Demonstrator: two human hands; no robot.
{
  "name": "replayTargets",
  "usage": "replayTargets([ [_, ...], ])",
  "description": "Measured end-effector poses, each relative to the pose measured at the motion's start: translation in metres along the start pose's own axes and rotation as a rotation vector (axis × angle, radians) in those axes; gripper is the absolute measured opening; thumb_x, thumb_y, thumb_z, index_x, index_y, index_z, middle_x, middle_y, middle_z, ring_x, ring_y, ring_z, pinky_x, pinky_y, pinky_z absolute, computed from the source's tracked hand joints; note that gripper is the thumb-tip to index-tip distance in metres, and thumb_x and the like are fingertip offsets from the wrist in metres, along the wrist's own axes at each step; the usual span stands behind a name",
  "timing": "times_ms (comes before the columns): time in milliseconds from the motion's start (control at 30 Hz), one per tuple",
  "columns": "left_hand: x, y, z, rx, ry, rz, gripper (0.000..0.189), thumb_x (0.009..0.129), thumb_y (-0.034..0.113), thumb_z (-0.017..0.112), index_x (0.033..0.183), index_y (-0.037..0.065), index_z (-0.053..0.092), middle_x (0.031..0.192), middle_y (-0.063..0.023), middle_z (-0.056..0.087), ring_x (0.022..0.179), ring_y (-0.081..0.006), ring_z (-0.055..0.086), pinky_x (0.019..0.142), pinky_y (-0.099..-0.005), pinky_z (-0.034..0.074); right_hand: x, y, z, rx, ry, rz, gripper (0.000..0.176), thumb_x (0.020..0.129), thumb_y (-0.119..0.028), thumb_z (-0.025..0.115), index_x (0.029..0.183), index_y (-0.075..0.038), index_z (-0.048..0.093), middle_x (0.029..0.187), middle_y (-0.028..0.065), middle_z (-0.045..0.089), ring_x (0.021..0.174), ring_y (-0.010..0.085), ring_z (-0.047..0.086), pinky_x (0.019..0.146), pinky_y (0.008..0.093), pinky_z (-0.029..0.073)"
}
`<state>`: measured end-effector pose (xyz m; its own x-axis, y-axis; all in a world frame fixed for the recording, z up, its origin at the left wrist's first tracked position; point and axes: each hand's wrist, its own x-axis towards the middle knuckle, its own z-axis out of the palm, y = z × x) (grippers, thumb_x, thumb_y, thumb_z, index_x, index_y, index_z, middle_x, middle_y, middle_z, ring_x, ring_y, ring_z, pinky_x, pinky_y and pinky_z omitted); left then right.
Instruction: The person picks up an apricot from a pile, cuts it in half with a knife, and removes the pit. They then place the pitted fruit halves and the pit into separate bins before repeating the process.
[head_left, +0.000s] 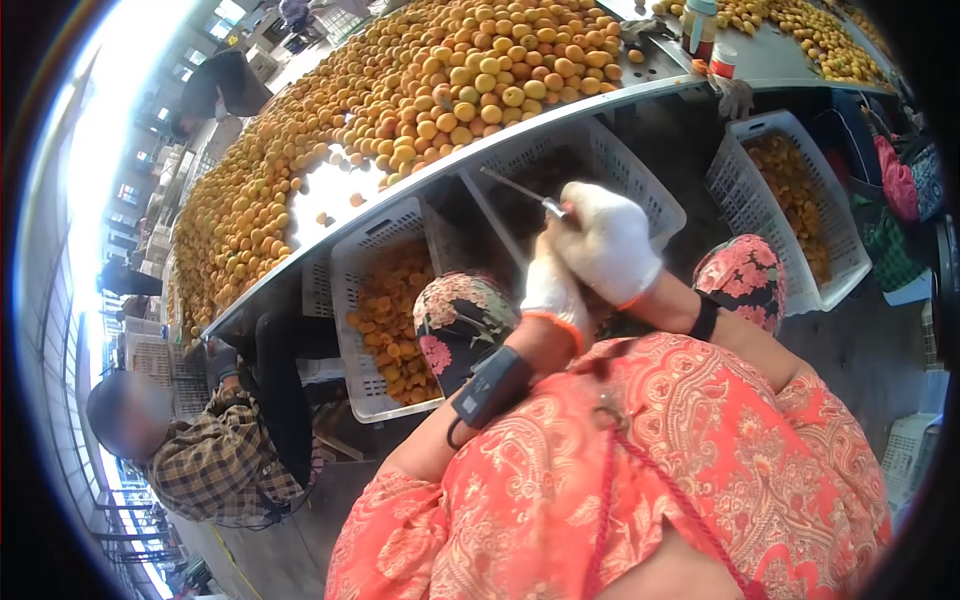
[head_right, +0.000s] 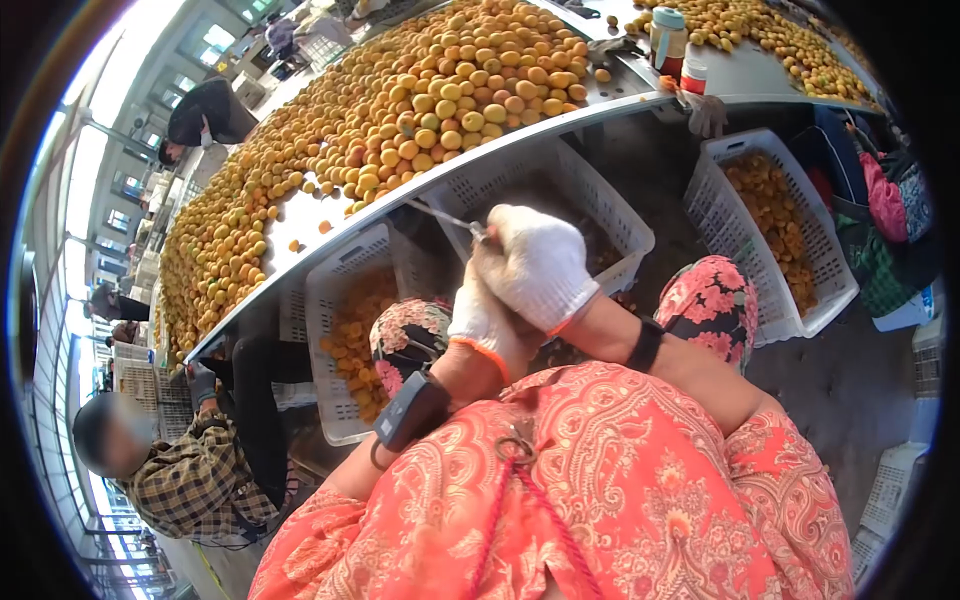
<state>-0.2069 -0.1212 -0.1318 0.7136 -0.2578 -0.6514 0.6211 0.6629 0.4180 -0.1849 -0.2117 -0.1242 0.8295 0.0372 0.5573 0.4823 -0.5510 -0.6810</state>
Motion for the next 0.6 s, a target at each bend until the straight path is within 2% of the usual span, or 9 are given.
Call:
replayTargets([
  [67, -0.002, -0.002, -0.001, 0.009, -0.004, -0.029, 0.065, 0.086, 0.071, 0.052, 0.122, 0.018, 0.06, 0.117, -0.0059, 0.065, 0.107, -0.027, 0.063, 0.09, -0.0438, 0.053, -0.002, 0.001, 0.0, -0.015, -0.012, -0.003, 0.014, 0.079, -0.012, 0.07, 0.082, -0.003, 0.06, 0.077, 0.0196, 0.06, 0.073, 0.04, 0.061, 0.063, 0.0436, 0.049],
  [133, -0.011, -0.002, 0.005, 0.01, 0.033, -0.006, 0.066, 0.086, 0.072, 0.05, 0.123, 0.019, 0.06, 0.118, -0.0056, 0.065, 0.108, -0.0267, 0.063, 0.091, -0.0438, 0.052, -0.002, 0.002, -0.001, -0.054, -0.066, -0.061, 0.016, 0.077, -0.022, 0.07, 0.078, -0.009, 0.061, 0.076, 0.0126, 0.063, 0.071, 0.0348, 0.064, 0.063, 0.0442, 0.051],
  [333, -0.011, -0.005, -0.01, 0.066, -0.011, -0.093, 0.063, 0.086, 0.069, 0.048, 0.122, 0.02, 0.06, 0.116, -0.0038, 0.065, 0.106, -0.0247, 0.062, 0.089, -0.0384, 0.049, -0.002, 0.002, -0.01, -0.065, -0.093, -0.211, 0.015, 0.075, -0.019, 0.07, 0.077, -0.01, 0.059, 0.074, 0.011, 0.06, 0.071, 0.0324, 0.063, 0.062, 0.0436, 0.051],
  [400, -0.006, -0.006, -0.017, 0.11, 0.013, -0.096, 0.056, 0.086, 0.068, 0.051, 0.112, 0.019, 0.062, 0.101, -0.002, 0.065, 0.088, -0.0203, 0.062, 0.076, -0.034, 0.05, -0.001, 0.004, -0.01, -0.046, -0.115, -0.274, 0.015, 0.074, -0.019, 0.07, 0.077, -0.009, 0.059, 0.075, 0.0107, 0.06, 0.072, 0.0319, 0.063, 0.063, 0.0432, 0.051],
  [433, 0.001, -0.004, -0.025, 0.111, -0.002, -0.127, 0.048, 0.087, 0.065, 0.053, 0.099, 0.019, 0.061, 0.085, 0.0003, 0.06, 0.07, -0.0159, 0.056, 0.064, -0.0299, 0.046, -0.001, 0.005, -0.011, -0.032, -0.122, -0.277, 0.015, 0.074, -0.019, 0.07, 0.077, -0.009, 0.059, 0.075, 0.0107, 0.06, 0.072, 0.0319, 0.063, 0.063, 0.0432, 0.051],
  [467, -0.003, -0.003, -0.027, 0.105, 0.01, -0.12, 0.048, 0.087, 0.065, 0.053, 0.099, 0.019, 0.061, 0.085, 0.0003, 0.06, 0.07, -0.0159, 0.056, 0.064, -0.0299, 0.046, -0.001, 0.005, -0.012, -0.026, -0.143, -0.299, 0.015, 0.074, -0.018, 0.07, 0.077, -0.009, 0.059, 0.075, 0.0107, 0.06, 0.071, 0.032, 0.062, 0.062, 0.0431, 0.05],
  [533, -0.009, -0.004, -0.027, 0.019, -0.107, -0.182, 0.03, 0.094, 0.05, 0.057, 0.093, 0.02, 0.06, 0.073, 0.0056, 0.056, 0.063, -0.01, 0.055, 0.055, -0.0275, 0.045, 0.0, 0.008, -0.015, -0.012, -0.169, -0.32, 0.015, 0.073, -0.017, 0.07, 0.076, -0.008, 0.059, 0.075, 0.0107, 0.06, 0.071, 0.0321, 0.062, 0.062, 0.043, 0.05],
  [567, -0.005, -0.006, -0.018, 0.085, 0.029, -0.146, 0.032, 0.095, 0.052, 0.055, 0.089, 0.021, 0.058, 0.07, 0.0059, 0.052, 0.063, -0.0105, 0.054, 0.055, -0.0264, 0.044, 0.0, 0.01, -0.015, 0.01, -0.194, -0.335, 0.015, 0.073, -0.016, 0.07, 0.077, -0.008, 0.059, 0.075, 0.0108, 0.059, 0.071, 0.0325, 0.062, 0.062, 0.0429, 0.05],
  [600, -0.011, -0.006, -0.01, 0.08, 0.039, -0.143, 0.032, 0.095, 0.052, 0.055, 0.089, 0.021, 0.058, 0.07, 0.0059, 0.052, 0.063, -0.0105, 0.054, 0.055, -0.0264, 0.044, 0.001, 0.011, -0.016, 0.03, -0.219, -0.348, 0.015, 0.072, -0.015, 0.071, 0.077, -0.008, 0.059, 0.074, 0.011, 0.059, 0.071, 0.0329, 0.061, 0.062, 0.0427, 0.05],
])
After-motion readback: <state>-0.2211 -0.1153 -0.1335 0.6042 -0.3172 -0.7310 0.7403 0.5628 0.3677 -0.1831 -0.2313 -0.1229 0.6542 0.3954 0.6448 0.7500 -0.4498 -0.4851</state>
